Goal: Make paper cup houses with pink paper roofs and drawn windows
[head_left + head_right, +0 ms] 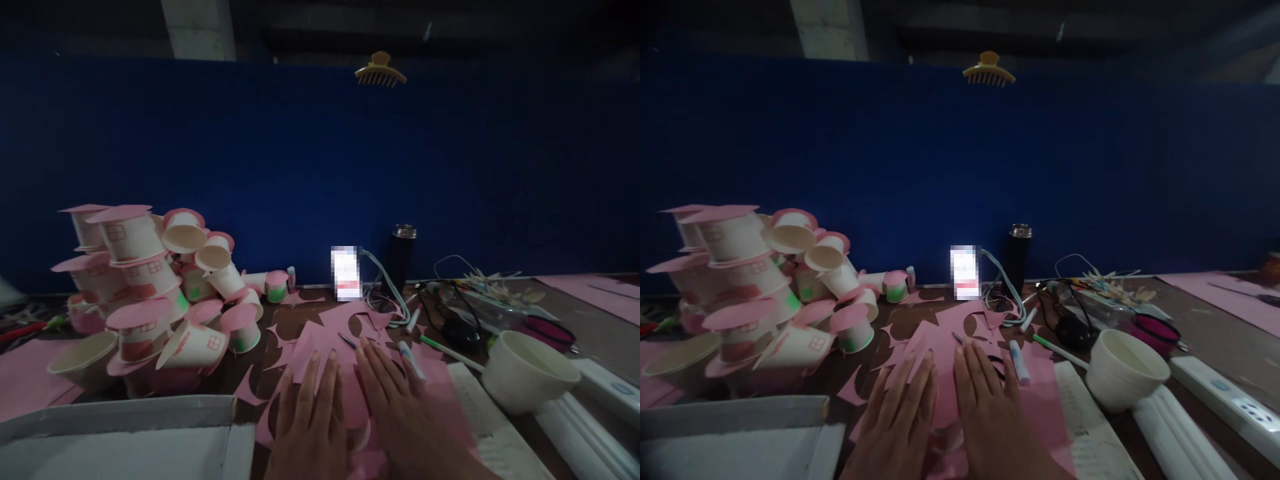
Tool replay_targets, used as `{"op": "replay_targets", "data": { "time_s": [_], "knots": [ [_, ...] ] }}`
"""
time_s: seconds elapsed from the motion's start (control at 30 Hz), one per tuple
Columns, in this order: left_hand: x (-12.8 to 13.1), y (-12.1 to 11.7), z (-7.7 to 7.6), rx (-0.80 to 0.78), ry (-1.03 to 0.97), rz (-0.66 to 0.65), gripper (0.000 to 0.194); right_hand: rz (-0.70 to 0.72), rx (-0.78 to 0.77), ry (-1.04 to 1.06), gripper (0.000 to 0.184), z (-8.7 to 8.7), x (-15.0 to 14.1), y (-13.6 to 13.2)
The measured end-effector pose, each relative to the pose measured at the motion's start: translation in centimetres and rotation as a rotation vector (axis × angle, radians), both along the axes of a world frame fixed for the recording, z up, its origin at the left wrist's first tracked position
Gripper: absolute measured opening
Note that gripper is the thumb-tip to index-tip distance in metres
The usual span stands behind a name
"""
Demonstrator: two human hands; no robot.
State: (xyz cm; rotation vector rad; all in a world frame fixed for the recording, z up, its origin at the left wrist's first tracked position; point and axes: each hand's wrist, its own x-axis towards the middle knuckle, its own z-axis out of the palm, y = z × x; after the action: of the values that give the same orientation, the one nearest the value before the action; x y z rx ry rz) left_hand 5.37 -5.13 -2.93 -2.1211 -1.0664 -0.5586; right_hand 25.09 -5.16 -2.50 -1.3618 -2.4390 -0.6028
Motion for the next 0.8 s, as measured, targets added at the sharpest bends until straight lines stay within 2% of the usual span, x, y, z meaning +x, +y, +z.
{"op": "replay_targets", "data": {
  "time_s": [0.1, 0.23, 0.4, 0.63, 0.8],
  "knots": [
    [0.3, -0.2, -0.2, 0.006, -0.005, -0.002, 0.057, 0.013, 0.078, -0.081, 0.085, -0.6, -0.7, -0.3],
    [0.3, -0.1, -0.4, 0.045, 0.033, -0.084, 0.053, 0.006, 0.143, -0.118, 0.081, -0.8, -1.0, -0.5],
    [0.3, -0.1, -0.2, 0.075, 0.031, -0.082, 0.051, -0.003, 0.169, -0.113, 0.078, -0.9, -0.9, -0.1],
    [-0.7, 0.1, 1.0, -0.034, -0.072, 0.024, 0.058, -0.012, 0.183, -0.086, 0.081, -0.1, -1.5, -0.6],
    [-1.7, 0.7, 0.3, -0.163, -0.18, 0.086, 0.069, 0.039, 0.212, -0.113, 0.075, -0.5, -1.7, -0.8]
  ]
}}
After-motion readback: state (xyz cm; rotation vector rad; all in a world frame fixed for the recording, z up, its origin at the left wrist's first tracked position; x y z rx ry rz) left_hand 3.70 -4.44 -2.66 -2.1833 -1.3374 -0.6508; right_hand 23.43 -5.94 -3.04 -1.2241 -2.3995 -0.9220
